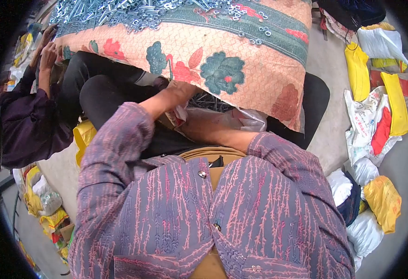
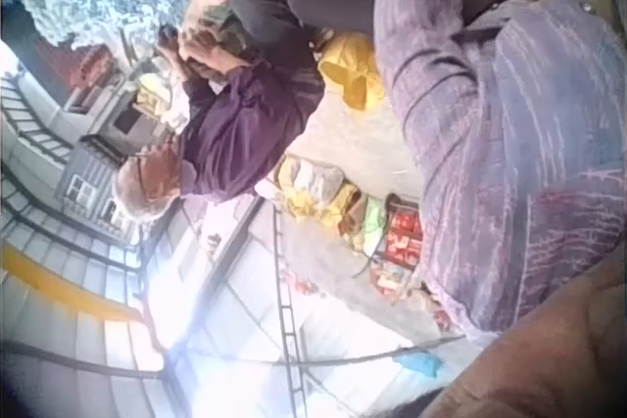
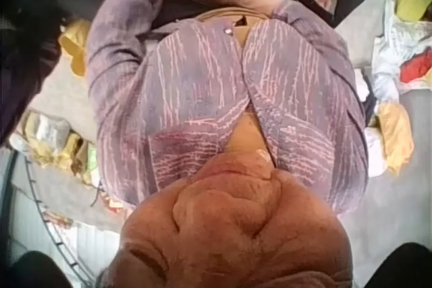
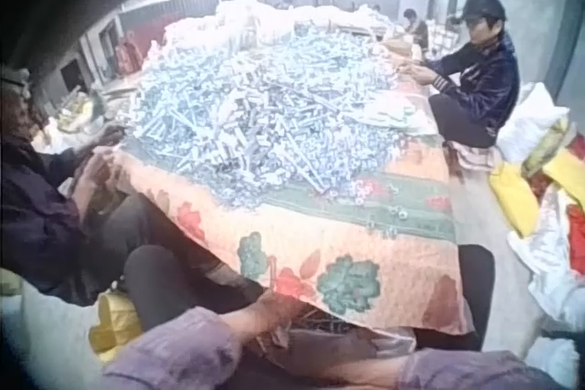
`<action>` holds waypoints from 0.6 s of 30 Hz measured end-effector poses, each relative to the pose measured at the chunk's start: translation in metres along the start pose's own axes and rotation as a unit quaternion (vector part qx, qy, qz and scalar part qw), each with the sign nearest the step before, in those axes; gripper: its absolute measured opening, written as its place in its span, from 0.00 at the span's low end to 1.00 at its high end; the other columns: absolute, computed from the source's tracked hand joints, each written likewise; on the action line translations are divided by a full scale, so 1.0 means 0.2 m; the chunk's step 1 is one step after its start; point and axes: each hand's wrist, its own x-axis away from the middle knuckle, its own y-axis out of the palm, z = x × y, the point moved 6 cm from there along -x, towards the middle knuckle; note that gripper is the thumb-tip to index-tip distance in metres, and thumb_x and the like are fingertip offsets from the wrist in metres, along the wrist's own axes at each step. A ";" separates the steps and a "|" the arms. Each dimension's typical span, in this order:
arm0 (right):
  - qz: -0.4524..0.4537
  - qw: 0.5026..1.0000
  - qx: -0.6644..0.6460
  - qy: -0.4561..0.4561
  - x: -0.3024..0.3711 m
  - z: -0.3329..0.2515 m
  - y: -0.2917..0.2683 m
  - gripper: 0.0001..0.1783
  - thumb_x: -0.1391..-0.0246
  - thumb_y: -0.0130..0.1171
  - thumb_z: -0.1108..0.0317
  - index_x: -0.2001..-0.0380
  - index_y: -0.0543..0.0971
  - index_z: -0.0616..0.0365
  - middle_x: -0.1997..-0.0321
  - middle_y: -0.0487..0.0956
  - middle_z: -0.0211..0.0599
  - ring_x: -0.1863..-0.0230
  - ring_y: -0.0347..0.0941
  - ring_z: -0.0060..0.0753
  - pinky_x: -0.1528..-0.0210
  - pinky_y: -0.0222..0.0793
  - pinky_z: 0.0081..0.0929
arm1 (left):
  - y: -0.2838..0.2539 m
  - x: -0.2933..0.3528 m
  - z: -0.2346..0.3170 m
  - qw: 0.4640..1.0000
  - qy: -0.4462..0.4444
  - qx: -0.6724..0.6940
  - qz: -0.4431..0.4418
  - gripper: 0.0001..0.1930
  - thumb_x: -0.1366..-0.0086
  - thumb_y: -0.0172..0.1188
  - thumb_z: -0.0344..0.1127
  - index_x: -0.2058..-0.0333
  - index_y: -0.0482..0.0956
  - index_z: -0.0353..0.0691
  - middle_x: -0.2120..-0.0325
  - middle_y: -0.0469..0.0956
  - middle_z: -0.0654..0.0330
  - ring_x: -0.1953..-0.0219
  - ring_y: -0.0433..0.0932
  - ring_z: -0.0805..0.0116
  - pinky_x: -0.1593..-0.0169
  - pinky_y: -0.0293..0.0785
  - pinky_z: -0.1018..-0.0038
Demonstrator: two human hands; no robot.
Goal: The person is manually threading nuts onto long bolts or rods at an assembly table.
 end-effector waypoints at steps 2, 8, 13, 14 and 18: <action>-0.012 0.988 -0.094 0.124 0.06 0.12 0.09 0.24 0.41 0.48 0.51 0.48 0.71 0.55 0.53 0.77 0.56 0.49 0.72 0.52 0.46 0.64 0.43 | 0.12 0.05 0.11 0.979 0.068 -0.162 0.099 0.13 0.40 0.50 0.38 0.60 0.80 0.42 0.61 0.79 0.55 0.54 0.76 0.59 0.50 0.67 0.58; -0.126 0.969 -0.038 0.209 0.29 0.08 -0.07 0.21 0.45 0.53 0.59 0.49 0.73 0.54 0.48 0.73 0.57 0.45 0.68 0.54 0.43 0.61 0.44 | 0.42 0.30 0.19 0.969 0.164 -0.160 0.092 0.14 0.43 0.52 0.41 0.62 0.78 0.43 0.66 0.76 0.61 0.59 0.73 0.63 0.58 0.68 0.61; -0.084 0.979 0.103 0.156 0.75 0.24 -0.22 0.28 0.51 0.62 0.60 0.45 0.71 0.53 0.42 0.67 0.50 0.40 0.62 0.52 0.39 0.59 0.42 | 0.54 0.24 0.13 0.975 0.082 -0.067 -0.197 0.14 0.45 0.55 0.45 0.67 0.82 0.44 0.61 0.79 0.58 0.51 0.73 0.56 0.53 0.69 0.52; -0.028 0.984 0.137 0.112 0.76 0.27 -0.24 0.30 0.52 0.62 0.61 0.44 0.69 0.53 0.42 0.67 0.48 0.40 0.62 0.51 0.40 0.59 0.41 | 0.51 0.22 0.12 0.976 0.080 -0.071 -0.192 0.14 0.45 0.55 0.45 0.67 0.82 0.44 0.61 0.79 0.58 0.51 0.73 0.56 0.53 0.69 0.52; -0.077 0.968 0.186 0.147 0.62 0.10 -0.30 0.30 0.47 0.57 0.63 0.41 0.65 0.51 0.41 0.66 0.49 0.37 0.57 0.55 0.38 0.56 0.44 | 0.46 0.29 0.15 0.985 0.084 -0.101 -0.115 0.14 0.45 0.54 0.44 0.67 0.83 0.46 0.59 0.79 0.58 0.51 0.73 0.54 0.54 0.67 0.45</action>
